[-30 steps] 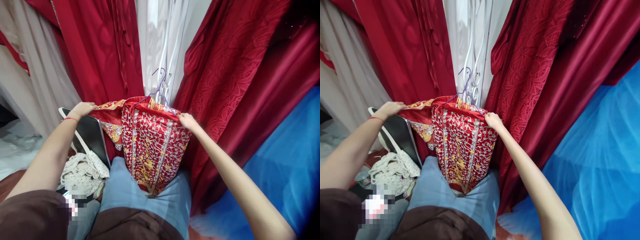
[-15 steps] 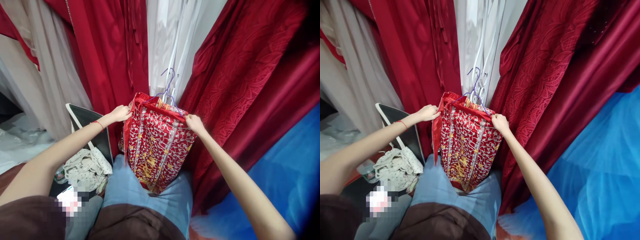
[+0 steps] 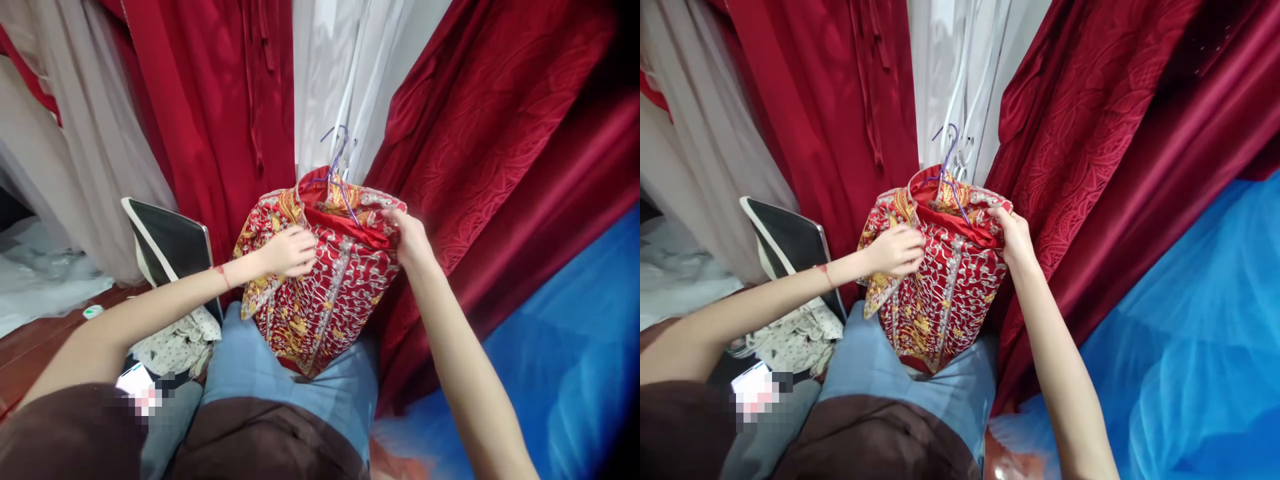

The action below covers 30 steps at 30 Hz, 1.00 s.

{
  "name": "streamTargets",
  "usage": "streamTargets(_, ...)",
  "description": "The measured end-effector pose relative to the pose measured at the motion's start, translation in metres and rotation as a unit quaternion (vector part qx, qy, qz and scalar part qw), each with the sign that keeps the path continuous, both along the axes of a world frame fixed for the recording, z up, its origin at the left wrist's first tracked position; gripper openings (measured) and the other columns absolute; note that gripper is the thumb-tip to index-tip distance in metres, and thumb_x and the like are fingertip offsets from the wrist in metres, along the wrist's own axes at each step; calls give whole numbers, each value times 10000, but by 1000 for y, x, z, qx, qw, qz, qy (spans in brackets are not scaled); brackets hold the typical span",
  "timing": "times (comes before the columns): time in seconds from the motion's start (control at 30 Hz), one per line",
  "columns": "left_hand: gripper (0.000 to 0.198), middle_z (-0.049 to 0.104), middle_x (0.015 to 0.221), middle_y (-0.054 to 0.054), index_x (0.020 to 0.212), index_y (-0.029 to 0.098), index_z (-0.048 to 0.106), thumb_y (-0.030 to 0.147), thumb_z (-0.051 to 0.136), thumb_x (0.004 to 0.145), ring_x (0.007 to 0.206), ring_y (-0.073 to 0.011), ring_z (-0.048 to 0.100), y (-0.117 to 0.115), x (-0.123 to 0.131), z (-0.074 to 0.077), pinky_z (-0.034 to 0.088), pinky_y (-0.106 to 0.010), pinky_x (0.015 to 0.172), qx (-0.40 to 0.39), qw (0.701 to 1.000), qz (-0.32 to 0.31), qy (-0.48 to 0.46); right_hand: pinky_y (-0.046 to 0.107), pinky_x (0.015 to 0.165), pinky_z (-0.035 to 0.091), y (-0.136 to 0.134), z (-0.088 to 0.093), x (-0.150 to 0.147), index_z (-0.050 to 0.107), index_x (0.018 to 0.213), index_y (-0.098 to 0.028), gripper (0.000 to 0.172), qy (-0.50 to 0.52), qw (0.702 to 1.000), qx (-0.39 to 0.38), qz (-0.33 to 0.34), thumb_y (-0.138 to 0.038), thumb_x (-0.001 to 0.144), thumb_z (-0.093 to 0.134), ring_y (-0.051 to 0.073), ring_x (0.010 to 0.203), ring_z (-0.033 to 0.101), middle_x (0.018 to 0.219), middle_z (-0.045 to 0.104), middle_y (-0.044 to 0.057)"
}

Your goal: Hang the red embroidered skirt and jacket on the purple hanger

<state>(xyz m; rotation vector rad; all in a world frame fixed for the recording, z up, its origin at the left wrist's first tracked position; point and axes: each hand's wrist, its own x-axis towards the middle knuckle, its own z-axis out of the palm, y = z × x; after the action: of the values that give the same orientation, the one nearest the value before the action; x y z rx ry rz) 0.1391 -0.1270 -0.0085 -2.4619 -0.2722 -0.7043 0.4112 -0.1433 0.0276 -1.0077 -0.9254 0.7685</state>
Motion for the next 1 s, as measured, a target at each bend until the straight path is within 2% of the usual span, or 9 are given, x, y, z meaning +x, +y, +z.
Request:
streamTargets(0.1, 296, 672, 1220, -127, 1105, 176, 672, 265, 451, 929, 1163, -274, 589, 12, 35, 39, 440, -456, 992, -36, 987, 59, -148, 309, 762, 589, -20, -3, -24, 731, 813, -194, 285, -42, 996, -5, 84, -317, 586, 852, 186, 753, 718, 797, 760, 2)
streamTargets(0.2, 400, 614, 1318, -163, 1260, 121, 590, 295, 432, 936, 1269, -298, 520, 31, 63, 63, 355, -492, 1102, -79, 974, 86, -195, 330, 810, 583, -32, -5, -36, 757, 863, -189, 339, -103, 988, 13, 116, -419, 637, 863, 187, 781, 722, 823, 766, 8)
streamTargets(0.27, 395, 632, 1283, -155, 1243, 114, 596, 275, 406, 938, 1246, -281, 536, 45, 71, 67, 301, -492, 1149, -93, 977, 94, -168, 342, 830, 579, -34, -5, -33, 768, 874, -178, 363, -143, 984, 27, 104, -483, 687, 832, 194, 796, 724, 832, 768, 16)
streamTargets(0.33, 385, 639, 1268, -138, 1228, 134, 612, 235, 407, 919, 1238, -268, 542, 57, 73, 64, 261, -495, 1173, -88, 981, 102, -141, 352, 840, 582, -32, -2, -22, 776, 903, -174, 382, -155, 983, 41, 85, -501, 708, 817, 204, 816, 728, 858, 773, 26)
streamTargets(0.5, 398, 643, 1224, -144, 1221, 160, 632, 265, 533, 850, 1211, -308, 550, 70, 72, 60, 244, -561, 1152, -55, 981, 123, -142, 353, 806, 597, -15, 13, 7, 780, 897, -181, 364, -142, 985, 89, 29, -419, 639, 872, 208, 803, 729, 872, 776, 27)
streamTargets(0.63, 443, 673, 1146, -128, 1231, 158, 634, 419, 575, 878, 1137, -305, 594, 77, 72, 73, 227, -594, 1140, -45, 990, 83, -101, 348, 781, 599, -15, 28, 10, 778, 901, -192, 318, -193, 974, 115, 7, -404, 674, 851, 208, 816, 724, 885, 773, 23)
streamTargets(0.83, 518, 695, 1139, -133, 1287, 142, 617, 496, 538, 916, 1067, -277, 629, 92, 47, 93, 299, -492, 1092, 1, 999, 40, -3, 305, 749, 575, -19, 35, 20, 783, 933, -167, 328, -235, 966, 103, -29, -380, 691, 843, 163, 737, 692, 874, 774, 40)
streamTargets(0.93, 508, 713, 1113, -120, 1390, 137, 547, 389, 455, 958, 1013, -247, 641, 90, 40, 100, 313, -451, 1066, 4, 997, 71, -9, 293, 751, 566, -13, 35, 36, 788, 960, -158, 349, -222, 966, 111, -71, -358, 679, 839, 153, 731, 686, 897, 779, 49)
streamTargets(1.0, 581, 727, 1063, -108, 1505, 132, 411, 302, 451, 950, 972, -239, 645, 86, 45, 105, 312, -443, 1053, 1, 993, 116, -19, 288, 723, 559, -9, 34, 45, 790, 967, -160, 359, -204, 968, 115, -88, -357, 671, 838, 150, 710, 679, 895, 779, 53)
